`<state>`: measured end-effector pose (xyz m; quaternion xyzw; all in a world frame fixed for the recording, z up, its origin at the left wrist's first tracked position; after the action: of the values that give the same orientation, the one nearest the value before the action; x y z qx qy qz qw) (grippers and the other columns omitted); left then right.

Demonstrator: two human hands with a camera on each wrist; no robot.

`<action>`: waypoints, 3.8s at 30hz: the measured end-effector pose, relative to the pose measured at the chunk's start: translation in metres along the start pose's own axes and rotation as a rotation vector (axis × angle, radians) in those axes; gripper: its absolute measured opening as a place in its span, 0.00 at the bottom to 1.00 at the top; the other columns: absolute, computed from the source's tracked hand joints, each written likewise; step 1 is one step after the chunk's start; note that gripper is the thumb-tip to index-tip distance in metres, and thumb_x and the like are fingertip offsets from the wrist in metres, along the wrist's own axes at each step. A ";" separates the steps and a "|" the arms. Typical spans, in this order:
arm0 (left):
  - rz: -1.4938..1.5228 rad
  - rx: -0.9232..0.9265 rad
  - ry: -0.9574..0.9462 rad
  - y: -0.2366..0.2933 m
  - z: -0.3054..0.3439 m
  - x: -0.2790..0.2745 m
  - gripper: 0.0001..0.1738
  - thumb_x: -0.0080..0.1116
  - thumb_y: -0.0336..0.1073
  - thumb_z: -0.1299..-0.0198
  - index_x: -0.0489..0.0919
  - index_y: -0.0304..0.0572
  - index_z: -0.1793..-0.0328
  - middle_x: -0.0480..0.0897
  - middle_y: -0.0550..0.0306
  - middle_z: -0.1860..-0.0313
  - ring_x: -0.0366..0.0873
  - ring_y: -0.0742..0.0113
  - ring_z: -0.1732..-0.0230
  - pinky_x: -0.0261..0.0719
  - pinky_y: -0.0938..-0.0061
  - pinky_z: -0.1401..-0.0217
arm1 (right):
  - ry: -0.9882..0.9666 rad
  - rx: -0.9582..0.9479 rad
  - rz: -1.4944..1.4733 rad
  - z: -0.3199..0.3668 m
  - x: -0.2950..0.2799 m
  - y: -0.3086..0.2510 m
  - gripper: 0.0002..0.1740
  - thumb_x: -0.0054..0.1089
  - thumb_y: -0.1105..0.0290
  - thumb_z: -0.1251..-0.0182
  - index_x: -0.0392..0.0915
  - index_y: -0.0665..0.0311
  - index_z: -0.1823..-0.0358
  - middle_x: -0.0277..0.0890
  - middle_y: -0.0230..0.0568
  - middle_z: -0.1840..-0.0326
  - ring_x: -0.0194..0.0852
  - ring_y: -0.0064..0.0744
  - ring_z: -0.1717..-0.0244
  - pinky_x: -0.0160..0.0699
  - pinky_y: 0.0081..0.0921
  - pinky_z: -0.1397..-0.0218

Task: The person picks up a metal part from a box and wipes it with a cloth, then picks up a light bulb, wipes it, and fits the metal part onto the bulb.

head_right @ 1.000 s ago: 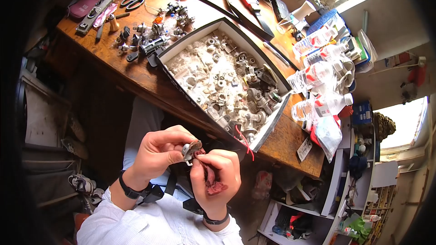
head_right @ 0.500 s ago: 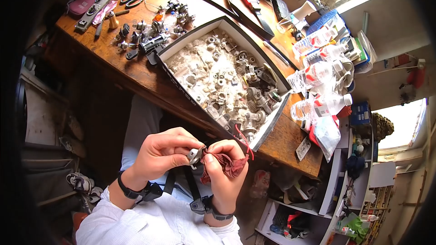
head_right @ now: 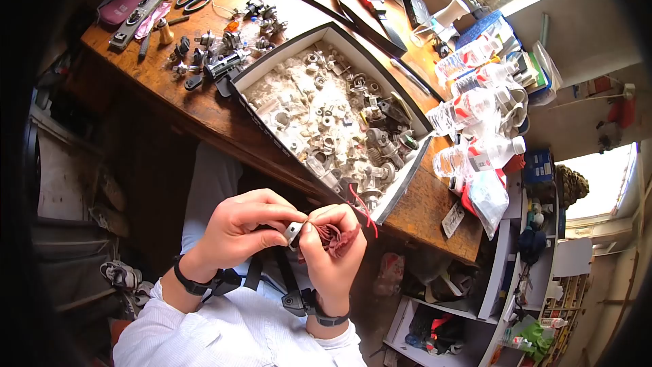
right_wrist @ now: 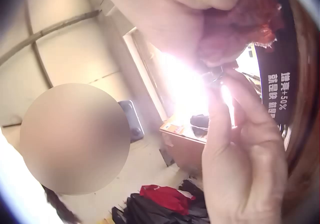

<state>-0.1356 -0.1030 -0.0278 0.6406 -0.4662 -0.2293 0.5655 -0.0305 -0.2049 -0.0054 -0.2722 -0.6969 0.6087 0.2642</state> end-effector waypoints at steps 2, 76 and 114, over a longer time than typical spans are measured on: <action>-0.181 0.207 0.010 0.009 0.000 0.001 0.18 0.68 0.28 0.45 0.84 0.35 0.48 0.81 0.53 0.57 0.80 0.68 0.60 0.79 0.77 0.57 | -0.040 0.107 -0.172 -0.002 0.001 0.012 0.07 0.57 0.80 0.37 0.67 0.66 0.67 0.72 0.37 0.68 0.67 0.15 0.77 0.66 0.13 0.78; 0.569 -0.282 0.005 -0.032 0.010 0.010 0.20 0.57 0.37 0.31 0.76 0.29 0.40 0.81 0.52 0.48 0.79 0.67 0.50 0.78 0.72 0.46 | -0.147 -0.311 0.496 0.005 0.016 -0.031 0.14 0.67 0.84 0.42 0.83 0.63 0.56 0.67 0.40 0.55 0.75 0.26 0.66 0.79 0.21 0.66; -0.143 0.104 0.233 0.000 0.007 0.003 0.23 0.68 0.23 0.48 0.80 0.36 0.43 0.85 0.51 0.55 0.87 0.66 0.59 0.83 0.76 0.57 | 0.051 -0.041 -0.220 0.003 0.001 0.016 0.10 0.62 0.72 0.32 0.68 0.66 0.59 0.69 0.39 0.59 0.69 0.21 0.61 0.70 0.18 0.56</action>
<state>-0.1403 -0.1097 -0.0285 0.7228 -0.3616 -0.1689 0.5641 -0.0324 -0.2052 -0.0214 -0.2148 -0.7279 0.5544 0.3414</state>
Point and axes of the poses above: each hand's wrist, its own z-axis away from the middle knuckle, its own x-axis out of the palm, y = z × x, the point moved 7 cm from there along -z, towards the middle knuckle
